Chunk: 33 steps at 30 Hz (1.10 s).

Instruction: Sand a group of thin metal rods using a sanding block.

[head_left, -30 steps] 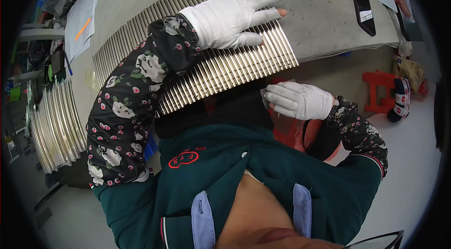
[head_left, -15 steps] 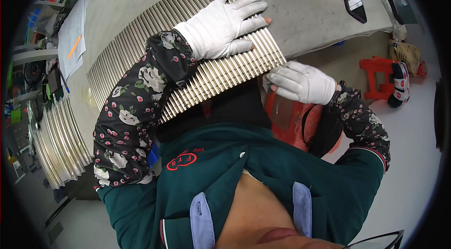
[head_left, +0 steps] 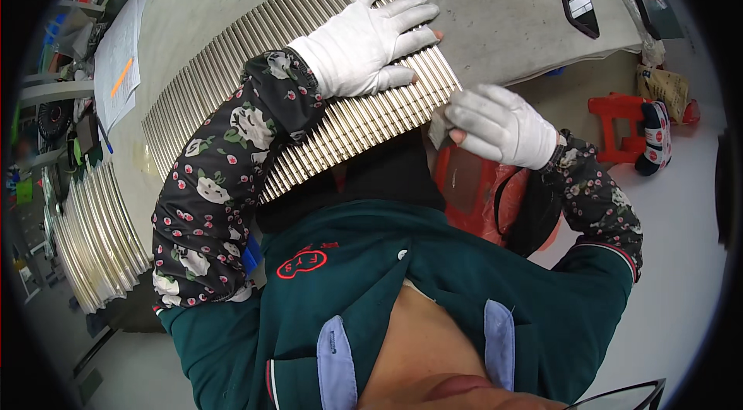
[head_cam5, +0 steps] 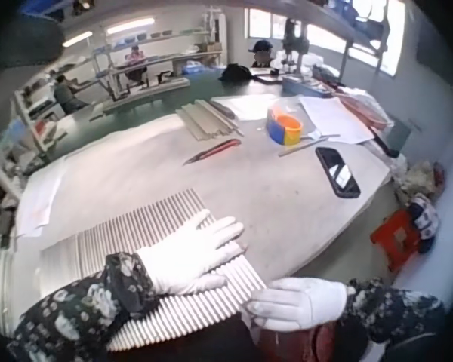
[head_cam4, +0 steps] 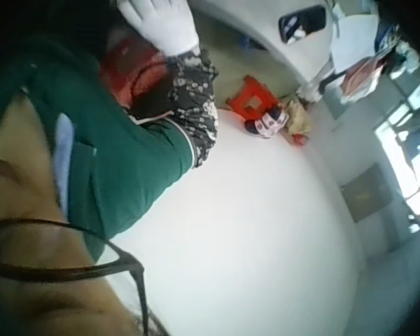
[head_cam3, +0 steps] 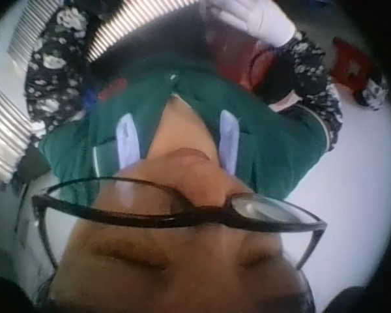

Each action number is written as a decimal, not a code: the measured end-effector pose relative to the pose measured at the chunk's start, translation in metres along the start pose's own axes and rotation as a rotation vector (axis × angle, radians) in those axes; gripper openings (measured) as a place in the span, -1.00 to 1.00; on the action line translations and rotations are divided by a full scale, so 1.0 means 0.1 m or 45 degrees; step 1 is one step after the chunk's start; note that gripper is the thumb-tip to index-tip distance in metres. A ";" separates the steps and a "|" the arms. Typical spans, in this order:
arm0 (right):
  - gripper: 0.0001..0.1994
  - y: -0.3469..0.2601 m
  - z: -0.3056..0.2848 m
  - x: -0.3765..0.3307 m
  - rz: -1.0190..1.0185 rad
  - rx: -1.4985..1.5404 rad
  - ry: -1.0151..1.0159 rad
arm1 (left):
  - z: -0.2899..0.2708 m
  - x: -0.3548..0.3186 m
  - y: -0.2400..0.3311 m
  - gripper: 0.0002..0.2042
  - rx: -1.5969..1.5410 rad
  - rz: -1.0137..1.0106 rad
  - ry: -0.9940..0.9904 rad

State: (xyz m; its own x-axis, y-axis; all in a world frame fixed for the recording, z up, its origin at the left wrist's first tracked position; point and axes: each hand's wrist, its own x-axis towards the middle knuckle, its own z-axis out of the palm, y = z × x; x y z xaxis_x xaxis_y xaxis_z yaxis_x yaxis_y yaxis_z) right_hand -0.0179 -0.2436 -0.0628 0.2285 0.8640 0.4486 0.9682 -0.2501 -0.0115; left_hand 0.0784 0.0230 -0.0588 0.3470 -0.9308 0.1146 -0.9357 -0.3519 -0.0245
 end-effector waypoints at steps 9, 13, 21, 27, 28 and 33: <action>-0.58 0.03 -0.25 0.06 0.154 -0.126 0.176 | 0.03 -0.01 0.05 -0.33 -0.069 -0.012 0.053; -0.31 0.53 -0.16 0.13 0.582 -0.402 0.368 | -0.06 -0.04 0.50 -0.24 -0.295 0.108 0.081; -0.45 1.26 0.22 0.66 1.100 -0.301 0.275 | -0.47 -0.26 0.81 -0.42 -0.672 0.482 0.017; -0.61 1.61 0.00 0.76 1.086 -0.463 0.171 | -0.58 -0.75 -0.04 -0.31 -0.220 -0.360 0.044; -0.65 1.71 -0.07 0.77 1.046 -0.328 0.245 | -0.53 -0.77 -0.06 -0.29 -0.184 -0.462 -0.121; -0.76 2.42 -0.12 0.98 1.191 -0.492 -0.069 | -0.41 -0.82 -0.07 -0.23 -0.211 -0.434 -0.106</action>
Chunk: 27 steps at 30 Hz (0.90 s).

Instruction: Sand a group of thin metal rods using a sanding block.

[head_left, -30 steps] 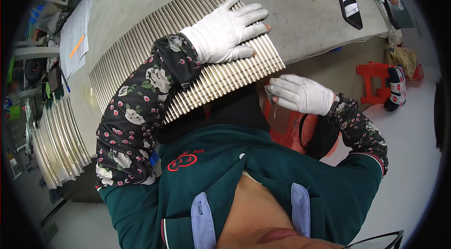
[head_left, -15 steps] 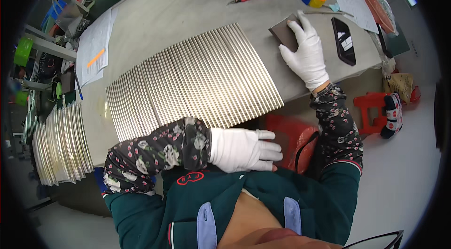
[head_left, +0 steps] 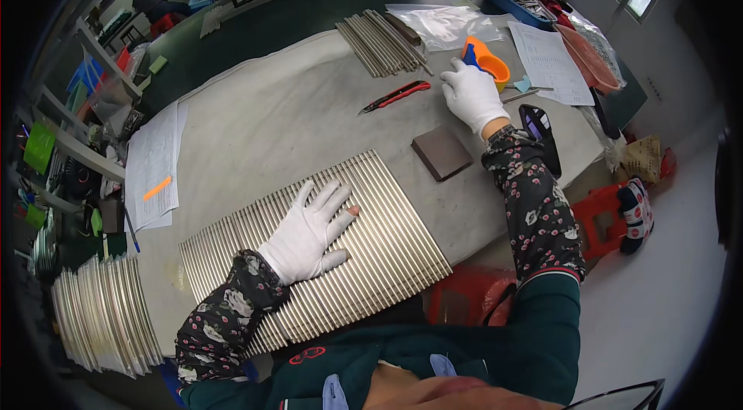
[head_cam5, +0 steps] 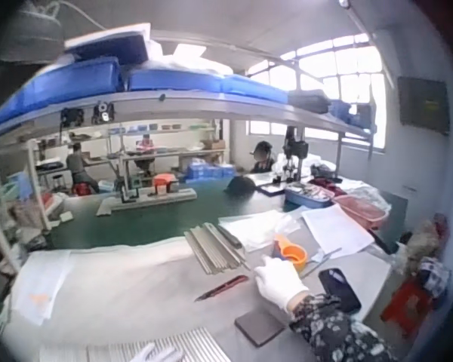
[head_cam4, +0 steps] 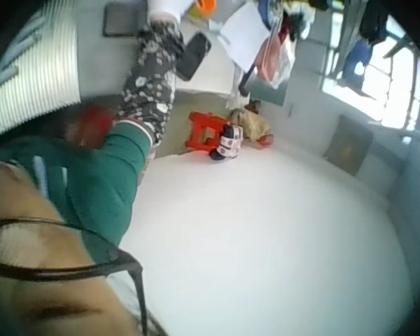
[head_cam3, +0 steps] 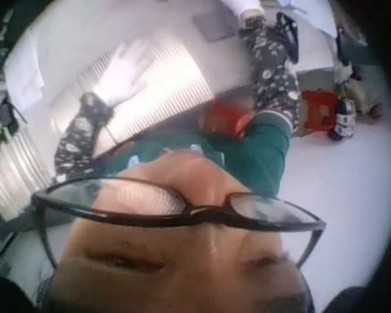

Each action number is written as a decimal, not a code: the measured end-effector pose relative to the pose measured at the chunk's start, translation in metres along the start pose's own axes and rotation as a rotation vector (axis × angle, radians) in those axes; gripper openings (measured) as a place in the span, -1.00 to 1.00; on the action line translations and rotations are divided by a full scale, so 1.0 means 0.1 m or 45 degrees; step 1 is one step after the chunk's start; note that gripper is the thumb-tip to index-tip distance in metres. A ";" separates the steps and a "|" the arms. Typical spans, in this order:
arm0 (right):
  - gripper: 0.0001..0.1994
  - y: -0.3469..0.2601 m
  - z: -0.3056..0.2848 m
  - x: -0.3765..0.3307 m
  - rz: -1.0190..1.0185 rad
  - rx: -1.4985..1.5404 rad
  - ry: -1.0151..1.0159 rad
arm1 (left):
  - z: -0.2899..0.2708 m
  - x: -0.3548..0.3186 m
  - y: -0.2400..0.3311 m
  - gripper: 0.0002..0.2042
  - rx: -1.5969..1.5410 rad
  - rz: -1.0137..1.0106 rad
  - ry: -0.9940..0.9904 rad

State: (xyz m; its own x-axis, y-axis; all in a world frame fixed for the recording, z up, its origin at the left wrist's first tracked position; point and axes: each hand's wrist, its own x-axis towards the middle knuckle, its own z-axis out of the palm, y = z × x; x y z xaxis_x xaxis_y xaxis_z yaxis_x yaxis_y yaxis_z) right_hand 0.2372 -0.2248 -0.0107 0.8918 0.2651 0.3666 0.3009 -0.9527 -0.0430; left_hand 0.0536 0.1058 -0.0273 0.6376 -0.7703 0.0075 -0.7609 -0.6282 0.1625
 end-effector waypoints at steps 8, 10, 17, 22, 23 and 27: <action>-0.55 0.28 0.73 1.11 0.249 -0.163 -0.365 | -0.06 0.02 -0.03 -0.32 -0.096 -0.022 -0.012; -0.54 0.34 0.85 1.23 0.300 -0.264 -0.538 | -0.06 0.01 -0.04 -0.32 -0.100 -0.032 -0.014; -0.63 0.45 0.73 1.32 0.252 -0.021 -0.097 | -0.02 0.00 -0.06 -0.27 -0.090 0.021 0.017; -0.63 0.44 0.62 1.13 0.180 0.034 -0.116 | -0.01 -0.01 -0.04 -0.31 -0.033 0.027 0.036; -0.63 0.42 0.65 1.11 0.173 0.037 -0.149 | -0.01 -0.02 -0.04 -0.31 -0.045 0.017 0.015; -0.54 0.40 0.88 1.20 0.261 -0.054 -0.450 | 0.01 -0.02 -0.06 -0.29 -0.067 0.024 0.035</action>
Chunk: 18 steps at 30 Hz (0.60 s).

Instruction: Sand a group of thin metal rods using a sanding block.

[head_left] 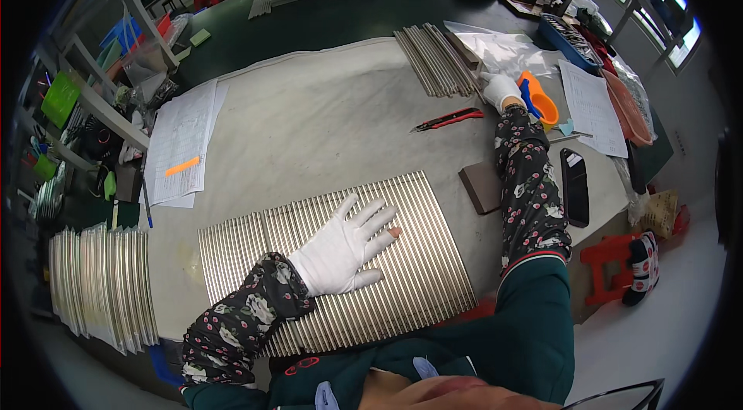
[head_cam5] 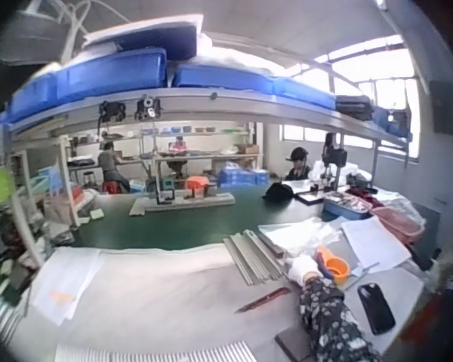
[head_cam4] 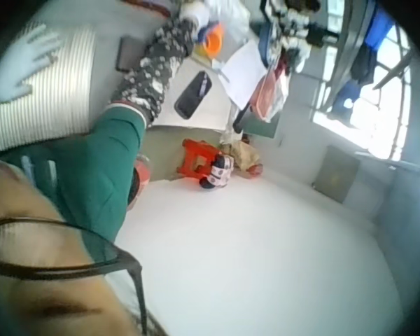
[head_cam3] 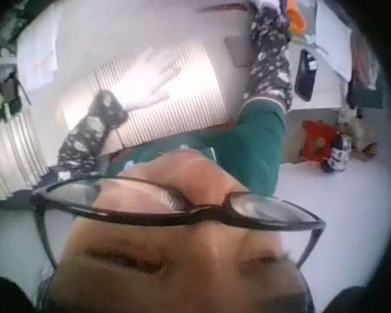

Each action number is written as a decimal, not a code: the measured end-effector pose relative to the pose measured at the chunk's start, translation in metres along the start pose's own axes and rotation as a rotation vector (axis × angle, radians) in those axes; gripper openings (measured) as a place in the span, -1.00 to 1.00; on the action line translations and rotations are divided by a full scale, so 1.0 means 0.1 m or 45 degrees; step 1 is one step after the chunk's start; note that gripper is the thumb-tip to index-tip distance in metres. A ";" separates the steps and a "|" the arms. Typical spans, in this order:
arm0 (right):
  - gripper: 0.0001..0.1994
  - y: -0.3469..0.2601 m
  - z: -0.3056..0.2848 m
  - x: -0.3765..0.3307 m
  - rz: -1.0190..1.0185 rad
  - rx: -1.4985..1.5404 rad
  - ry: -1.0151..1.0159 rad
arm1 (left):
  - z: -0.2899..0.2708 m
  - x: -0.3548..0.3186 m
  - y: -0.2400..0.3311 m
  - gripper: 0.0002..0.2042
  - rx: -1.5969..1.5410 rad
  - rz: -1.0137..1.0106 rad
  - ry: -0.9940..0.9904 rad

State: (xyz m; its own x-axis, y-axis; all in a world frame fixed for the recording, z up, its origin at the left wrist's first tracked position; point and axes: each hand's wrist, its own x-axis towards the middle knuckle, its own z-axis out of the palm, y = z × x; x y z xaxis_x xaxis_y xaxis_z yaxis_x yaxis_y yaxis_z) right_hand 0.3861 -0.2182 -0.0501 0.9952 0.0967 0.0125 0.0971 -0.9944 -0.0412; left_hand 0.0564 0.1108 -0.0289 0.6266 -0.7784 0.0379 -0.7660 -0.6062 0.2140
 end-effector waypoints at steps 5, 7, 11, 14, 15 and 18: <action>-0.53 0.01 0.19 0.32 0.203 -0.110 -0.082 | 0.02 -0.01 -0.02 -0.24 -0.115 0.002 0.067; -0.56 0.02 0.20 0.36 0.303 -0.016 -0.029 | 0.03 -0.01 -0.03 -0.24 -0.111 -0.017 0.049; -0.58 -0.07 0.01 0.25 0.295 0.107 0.214 | 0.04 0.01 -0.03 -0.28 -0.090 -0.011 0.068; -0.57 -0.32 -0.25 -0.02 -0.064 0.204 0.413 | 0.04 0.00 -0.03 -0.28 -0.056 -0.002 0.086; -0.54 -0.43 -0.32 -0.17 -0.283 0.258 0.495 | 0.05 -0.01 -0.03 -0.29 -0.027 0.001 0.072; -0.47 -0.77 -0.46 -0.79 -0.859 0.360 0.655 | 0.07 -0.03 -0.03 -0.32 0.010 0.015 0.065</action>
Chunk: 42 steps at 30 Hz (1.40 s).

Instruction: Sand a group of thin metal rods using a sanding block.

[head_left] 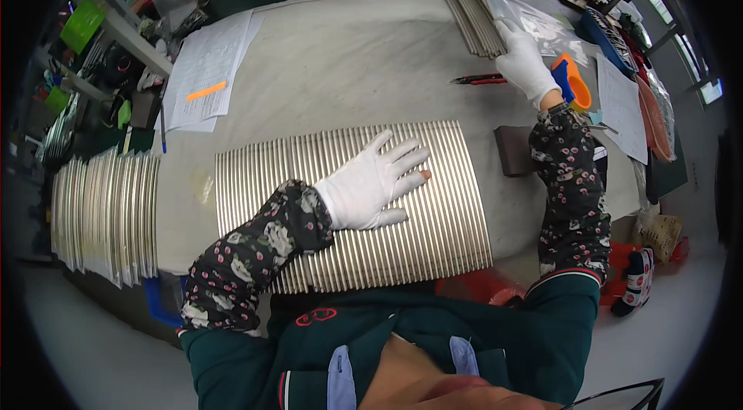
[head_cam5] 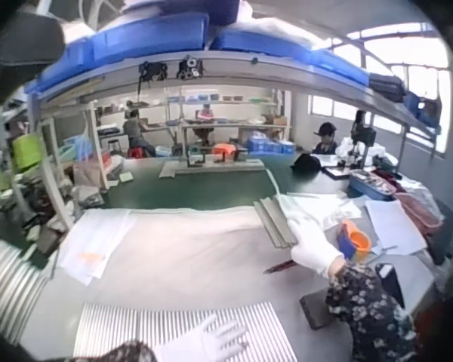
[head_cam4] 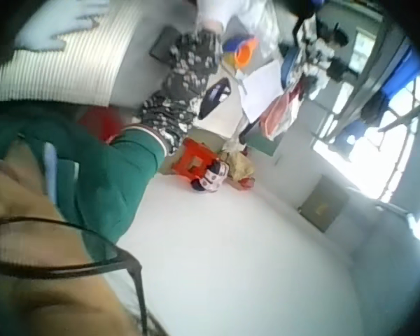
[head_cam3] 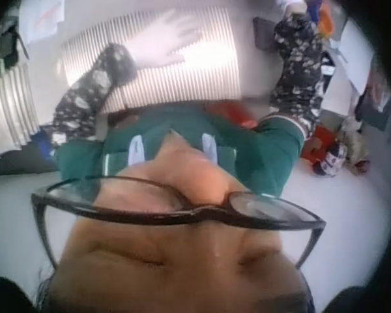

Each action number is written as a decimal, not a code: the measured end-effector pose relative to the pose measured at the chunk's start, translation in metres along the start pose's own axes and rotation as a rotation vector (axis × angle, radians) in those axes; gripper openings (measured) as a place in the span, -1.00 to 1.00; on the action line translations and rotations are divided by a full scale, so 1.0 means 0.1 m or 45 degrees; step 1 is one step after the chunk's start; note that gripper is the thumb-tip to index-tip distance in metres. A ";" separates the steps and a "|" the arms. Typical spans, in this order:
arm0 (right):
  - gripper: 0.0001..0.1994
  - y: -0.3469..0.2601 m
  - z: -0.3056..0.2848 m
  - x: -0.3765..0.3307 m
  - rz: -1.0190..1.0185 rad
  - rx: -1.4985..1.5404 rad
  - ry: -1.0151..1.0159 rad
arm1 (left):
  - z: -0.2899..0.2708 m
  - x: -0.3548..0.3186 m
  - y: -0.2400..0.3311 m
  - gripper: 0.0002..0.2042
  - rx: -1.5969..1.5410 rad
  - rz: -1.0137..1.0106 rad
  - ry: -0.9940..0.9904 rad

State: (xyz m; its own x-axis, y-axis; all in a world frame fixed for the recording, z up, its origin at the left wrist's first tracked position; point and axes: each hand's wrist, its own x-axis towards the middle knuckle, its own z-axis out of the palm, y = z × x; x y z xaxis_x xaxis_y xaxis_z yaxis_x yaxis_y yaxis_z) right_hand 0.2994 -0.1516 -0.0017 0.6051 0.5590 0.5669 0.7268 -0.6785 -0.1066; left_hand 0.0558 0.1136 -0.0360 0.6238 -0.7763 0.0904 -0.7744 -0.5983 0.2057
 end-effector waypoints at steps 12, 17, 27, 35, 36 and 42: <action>-0.46 -2.21 -0.10 -0.69 -0.397 0.239 -0.241 | -0.49 -1.70 -0.31 -0.44 0.243 -0.436 0.232; -0.24 -3.01 0.53 -0.41 -0.307 0.196 -0.314 | -0.36 -2.17 -0.59 -0.47 0.207 -0.762 0.356; -0.26 -3.37 0.69 -0.32 0.010 0.015 -0.438 | -0.13 -1.83 -0.51 -0.42 0.341 -1.010 0.364; -0.23 -3.48 0.43 -0.67 0.010 0.093 -0.459 | -0.01 -1.92 -0.04 -0.41 0.242 -0.987 0.425; -0.23 -3.48 0.43 -0.70 0.021 0.097 -0.480 | 0.02 -1.93 0.00 -0.41 0.213 -0.976 0.437; -0.39 -3.40 -0.03 -0.99 -0.106 0.294 -0.045 | -0.03 -2.14 0.01 -0.36 0.062 -0.883 0.697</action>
State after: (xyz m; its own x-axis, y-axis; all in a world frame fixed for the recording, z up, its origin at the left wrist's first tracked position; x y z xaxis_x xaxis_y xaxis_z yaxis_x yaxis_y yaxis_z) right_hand -0.0086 0.0219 -0.0193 0.5478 0.6278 0.5530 0.8274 -0.5045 -0.2470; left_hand -0.0784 0.2800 -0.0518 0.9081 -0.0392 0.4169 -0.1987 -0.9167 0.3466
